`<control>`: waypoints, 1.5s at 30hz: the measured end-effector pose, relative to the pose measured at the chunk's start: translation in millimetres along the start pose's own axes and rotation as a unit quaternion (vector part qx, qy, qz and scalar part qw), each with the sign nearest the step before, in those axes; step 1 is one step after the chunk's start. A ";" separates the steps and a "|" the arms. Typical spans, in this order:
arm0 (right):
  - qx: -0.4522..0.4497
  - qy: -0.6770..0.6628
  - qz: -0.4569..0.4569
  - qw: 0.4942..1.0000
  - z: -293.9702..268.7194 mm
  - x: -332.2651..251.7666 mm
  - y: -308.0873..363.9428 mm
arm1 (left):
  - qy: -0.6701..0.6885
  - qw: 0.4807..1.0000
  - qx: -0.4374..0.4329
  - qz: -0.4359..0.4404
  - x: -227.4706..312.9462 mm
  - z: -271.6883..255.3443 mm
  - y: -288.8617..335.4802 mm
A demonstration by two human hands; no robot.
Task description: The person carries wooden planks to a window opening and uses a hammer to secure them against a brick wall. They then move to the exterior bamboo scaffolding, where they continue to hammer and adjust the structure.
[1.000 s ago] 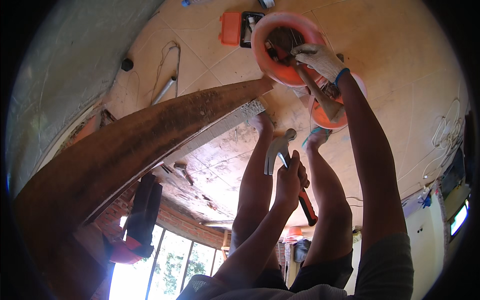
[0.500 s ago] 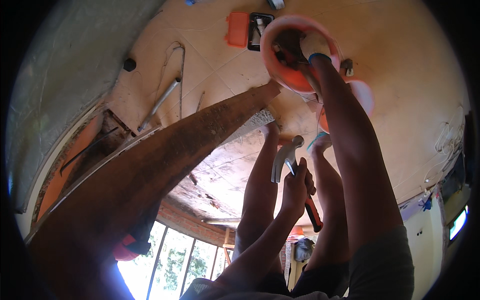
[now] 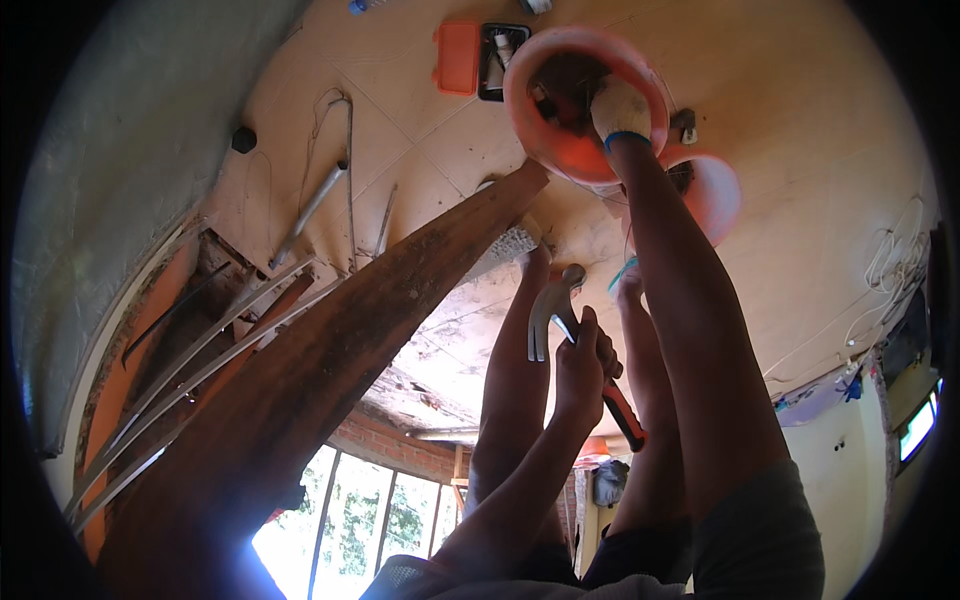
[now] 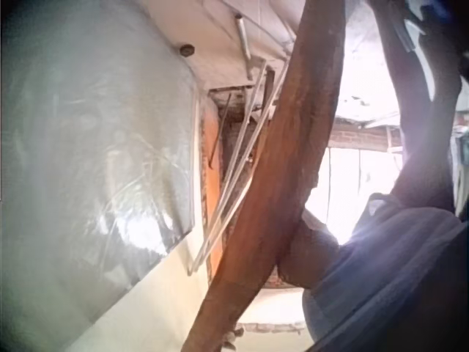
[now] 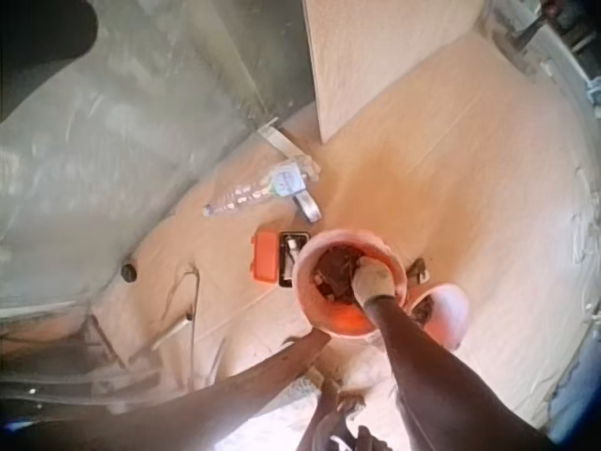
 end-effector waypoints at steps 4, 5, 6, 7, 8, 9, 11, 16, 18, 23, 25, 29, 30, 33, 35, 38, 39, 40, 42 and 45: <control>0.019 0.039 -0.085 0.995 15.2 1.3 -27.0 | -0.001 0.999 -0.033 -0.014 -6.5 11.6 2.9; 0.027 0.048 -0.112 0.992 19.6 -1.9 -32.3 | -0.010 0.999 -0.020 -0.030 -10.1 10.5 3.9; 0.000 0.070 -0.118 0.991 27.2 -2.0 -40.4 | -0.010 0.999 -0.019 -0.038 -11.2 10.4 3.9; 0.009 0.085 -0.150 0.985 31.4 -8.5 -44.5 | -0.033 0.999 -0.009 -0.031 -10.6 9.1 4.6; 0.014 0.109 -0.156 0.982 35.8 -10.9 -46.1 | -0.034 0.999 -0.007 -0.033 -9.6 7.8 4.5; 0.001 0.113 -0.138 0.984 41.3 -10.6 -48.7 | -0.034 0.999 -0.006 -0.035 -8.7 6.6 4.9; -0.003 0.122 -0.107 0.987 46.8 -10.6 -51.5 | -0.014 0.999 -0.005 -0.031 -3.9 3.9 5.1; 0.035 0.098 -0.109 0.989 40.5 -14.7 -50.1 | 0.005 1.000 -0.016 -0.018 9.4 1.4 7.6; 0.039 0.101 -0.123 0.986 37.9 -15.7 -47.3 | 0.020 1.000 -0.010 -0.014 10.5 2.4 8.2; 0.083 0.025 -0.164 0.983 29.1 -26.0 -39.6 | 0.012 0.999 -0.001 -0.042 4.7 4.7 9.4; 0.018 0.087 -0.125 0.988 38.2 -23.1 -42.3 | -0.009 0.999 -0.007 -0.044 4.5 4.5 10.1; -0.011 0.177 -0.134 0.975 41.8 -24.1 -43.5 | 0.008 1.000 -0.012 -0.028 7.8 1.9 8.6; 0.000 0.161 -0.152 0.975 39.2 -25.9 -42.5 | 0.013 0.999 -0.010 -0.028 7.9 0.6 8.5; 0.014 0.120 -0.166 0.979 31.9 -26.5 -39.6 | 0.007 1.000 -0.007 -0.003 11.0 -2.3 7.8; -0.028 0.089 -0.126 0.988 28.7 -19.3 -40.0 | 0.010 1.000 -0.002 -0.008 10.2 -5.1 6.9; -0.035 0.105 -0.146 0.983 8.4 -21.7 -41.6 | 0.011 1.000 -0.006 0.000 11.0 -8.3 5.9; -0.096 0.036 -0.112 0.988 4.8 -17.2 -41.3 | 0.013 1.000 -0.010 0.004 11.2 -8.8 5.8; -0.167 -0.020 -0.065 0.984 0.7 -10.8 -40.3 | 0.015 1.000 -0.017 0.007 11.2 -8.6 5.9; -0.313 -0.254 0.044 0.914 -11.3 -2.8 -25.6 | 0.025 0.999 -0.033 0.023 12.3 -7.3 6.5; -0.340 -0.413 0.101 0.838 -41.4 -6.1 3.1 | 0.029 0.997 -0.048 0.046 13.0 -6.2 7.6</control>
Point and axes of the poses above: each hand's wrist, its own y-axis away from the middle knuckle, its own z-axis out of the palm, x = y × z, the point moved 7 cm from there along -y, towards the middle knuckle, and after that the axes turned 2 degrees about x, right-handed, at the moved point
